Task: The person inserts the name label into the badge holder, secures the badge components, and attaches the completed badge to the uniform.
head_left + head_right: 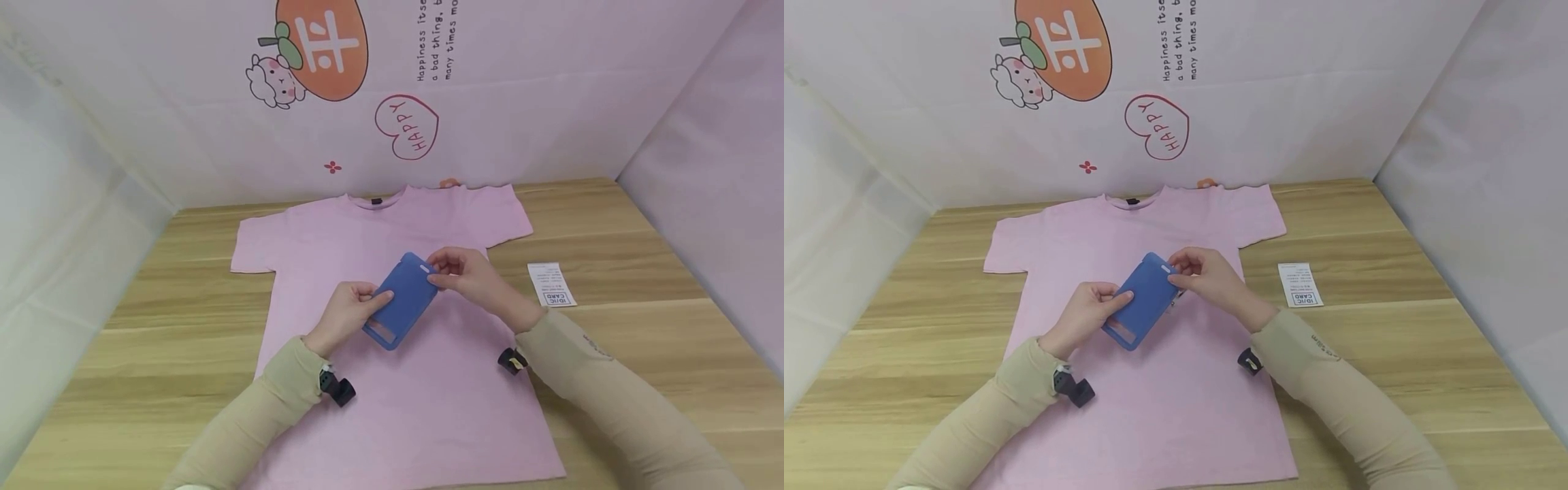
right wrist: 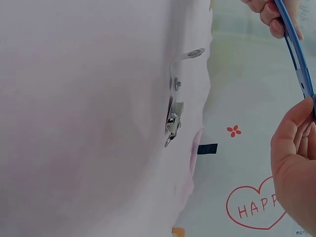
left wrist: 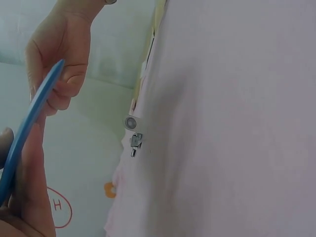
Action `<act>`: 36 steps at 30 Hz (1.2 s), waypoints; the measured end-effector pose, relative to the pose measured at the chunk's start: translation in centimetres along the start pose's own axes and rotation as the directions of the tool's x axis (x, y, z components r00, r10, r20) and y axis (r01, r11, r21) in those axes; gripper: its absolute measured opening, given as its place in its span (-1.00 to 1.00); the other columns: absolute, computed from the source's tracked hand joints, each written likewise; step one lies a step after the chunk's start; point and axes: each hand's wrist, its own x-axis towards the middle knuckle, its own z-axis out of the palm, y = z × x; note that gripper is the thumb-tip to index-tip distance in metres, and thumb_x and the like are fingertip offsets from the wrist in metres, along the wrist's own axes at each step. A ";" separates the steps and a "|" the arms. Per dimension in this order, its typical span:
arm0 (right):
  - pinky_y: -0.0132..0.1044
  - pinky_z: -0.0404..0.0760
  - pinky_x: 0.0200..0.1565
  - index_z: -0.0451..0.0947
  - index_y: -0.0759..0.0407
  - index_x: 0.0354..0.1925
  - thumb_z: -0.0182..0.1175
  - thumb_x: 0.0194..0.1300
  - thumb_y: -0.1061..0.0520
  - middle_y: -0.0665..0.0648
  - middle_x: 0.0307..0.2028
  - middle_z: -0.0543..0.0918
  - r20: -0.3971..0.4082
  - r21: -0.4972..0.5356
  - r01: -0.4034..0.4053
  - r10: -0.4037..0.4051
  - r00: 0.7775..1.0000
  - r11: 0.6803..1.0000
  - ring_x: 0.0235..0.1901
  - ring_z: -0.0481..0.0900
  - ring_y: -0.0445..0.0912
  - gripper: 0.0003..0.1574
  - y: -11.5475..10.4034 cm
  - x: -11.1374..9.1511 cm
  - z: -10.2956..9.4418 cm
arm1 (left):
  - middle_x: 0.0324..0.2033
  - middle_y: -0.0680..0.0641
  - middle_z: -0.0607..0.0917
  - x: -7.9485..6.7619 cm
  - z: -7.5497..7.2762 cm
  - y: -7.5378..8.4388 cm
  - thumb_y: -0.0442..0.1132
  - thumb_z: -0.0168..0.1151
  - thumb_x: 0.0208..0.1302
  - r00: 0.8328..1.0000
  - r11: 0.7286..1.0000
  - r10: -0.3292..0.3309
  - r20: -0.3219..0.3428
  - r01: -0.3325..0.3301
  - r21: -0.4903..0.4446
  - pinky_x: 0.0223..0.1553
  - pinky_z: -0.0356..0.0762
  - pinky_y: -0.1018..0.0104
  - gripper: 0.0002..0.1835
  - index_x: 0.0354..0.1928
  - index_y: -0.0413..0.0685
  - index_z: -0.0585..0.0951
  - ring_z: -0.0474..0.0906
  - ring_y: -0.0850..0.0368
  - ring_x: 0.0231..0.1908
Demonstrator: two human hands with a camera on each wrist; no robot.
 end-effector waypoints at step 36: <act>-0.45 0.63 -0.32 0.45 0.44 -0.07 0.16 0.22 0.38 0.11 -0.37 0.50 -0.001 0.033 -0.023 0.023 1.000 0.999 -0.42 0.50 -0.23 -0.71 0.2 0.0 -0.9 | -0.61 -0.16 0.72 0.0 -0.3 -0.2 -0.27 0.18 0.30 1.000 0.995 -0.022 0.019 0.024 -0.098 -0.52 0.68 0.22 -0.73 -0.38 -0.44 0.60 0.64 0.22 -0.67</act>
